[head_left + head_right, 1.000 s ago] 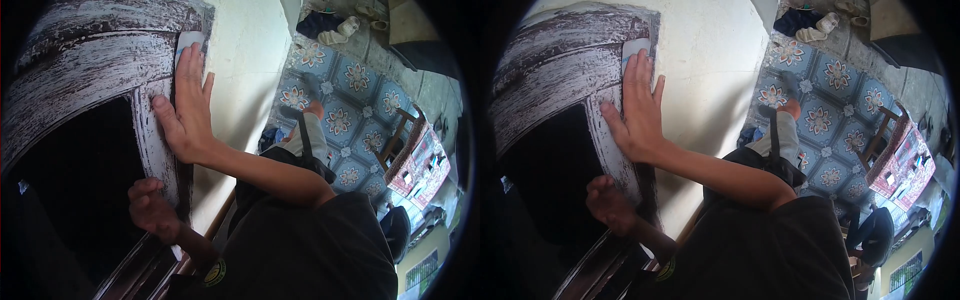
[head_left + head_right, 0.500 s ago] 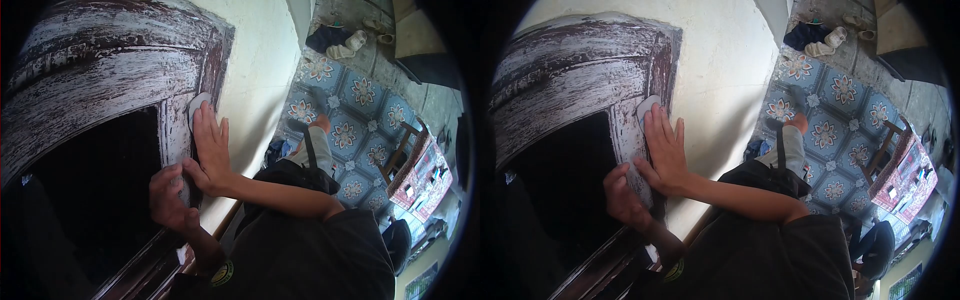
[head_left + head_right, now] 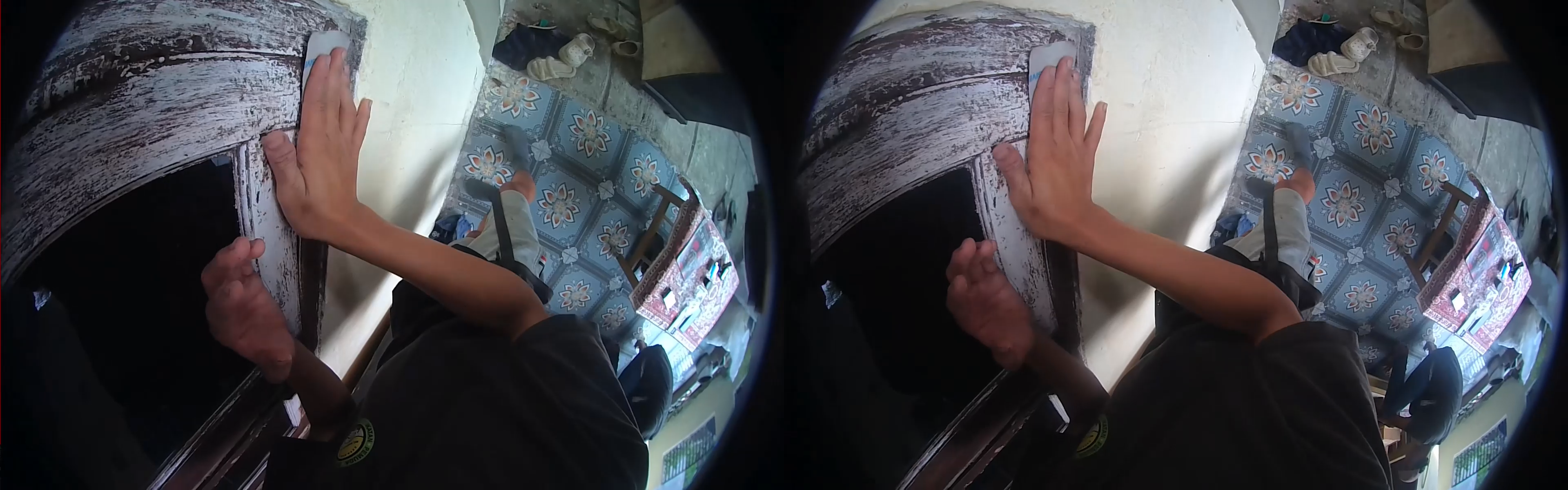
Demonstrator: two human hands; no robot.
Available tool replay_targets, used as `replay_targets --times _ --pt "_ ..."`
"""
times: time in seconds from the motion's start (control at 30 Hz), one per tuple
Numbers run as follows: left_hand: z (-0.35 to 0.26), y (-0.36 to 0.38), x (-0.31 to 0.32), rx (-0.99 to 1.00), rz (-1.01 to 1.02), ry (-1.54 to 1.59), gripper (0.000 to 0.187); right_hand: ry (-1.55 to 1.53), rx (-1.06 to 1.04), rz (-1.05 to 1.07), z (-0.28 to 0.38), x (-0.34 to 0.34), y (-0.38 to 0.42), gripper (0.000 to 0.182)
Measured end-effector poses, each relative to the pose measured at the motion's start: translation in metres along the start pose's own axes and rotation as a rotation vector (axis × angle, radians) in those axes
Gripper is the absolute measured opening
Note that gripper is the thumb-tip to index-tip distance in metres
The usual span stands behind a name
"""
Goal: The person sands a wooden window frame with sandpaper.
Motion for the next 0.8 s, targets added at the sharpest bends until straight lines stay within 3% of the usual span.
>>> replay_targets --times 0.07,0.13,0.2,0.3,0.43,0.67,0.8 --pt "-0.001 0.003 -0.002 -0.004 -0.076 0.013 0.082 -0.012 0.027 0.044 0.011 -0.009 0.036 0.087" --pt "0.004 0.001 -0.004 -0.012 -0.148 0.038 0.081 -0.047 0.084 0.253 0.023 -0.007 0.080 0.082" --pt "0.004 0.003 -0.006 -0.046 -0.165 0.029 0.081 -0.017 0.089 0.243 0.016 -0.001 0.074 0.079" --pt "0.004 0.002 -0.006 -0.057 -0.163 0.015 0.081 0.035 0.028 0.045 -0.003 -0.001 0.002 0.085" --pt "0.004 -0.002 -0.004 -0.029 -0.114 0.030 0.082 -0.079 0.106 0.247 0.025 -0.007 0.067 0.085" --pt "0.001 0.004 -0.005 -0.064 -0.150 0.049 0.081 -0.035 0.008 0.070 0.007 -0.006 -0.002 0.082" --pt "0.004 0.001 -0.004 -0.060 -0.144 0.082 0.081 -0.014 0.085 0.270 0.022 -0.008 0.067 0.081"
Point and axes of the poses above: each hand's wrist, its own y-axis away from the middle knuckle, its own x-axis out of the palm, z = x × y, the point moved 8 cm from there along -y, towards the middle knuckle, and after that the axes turned 8 degrees about -z, right-handed, at the moved point
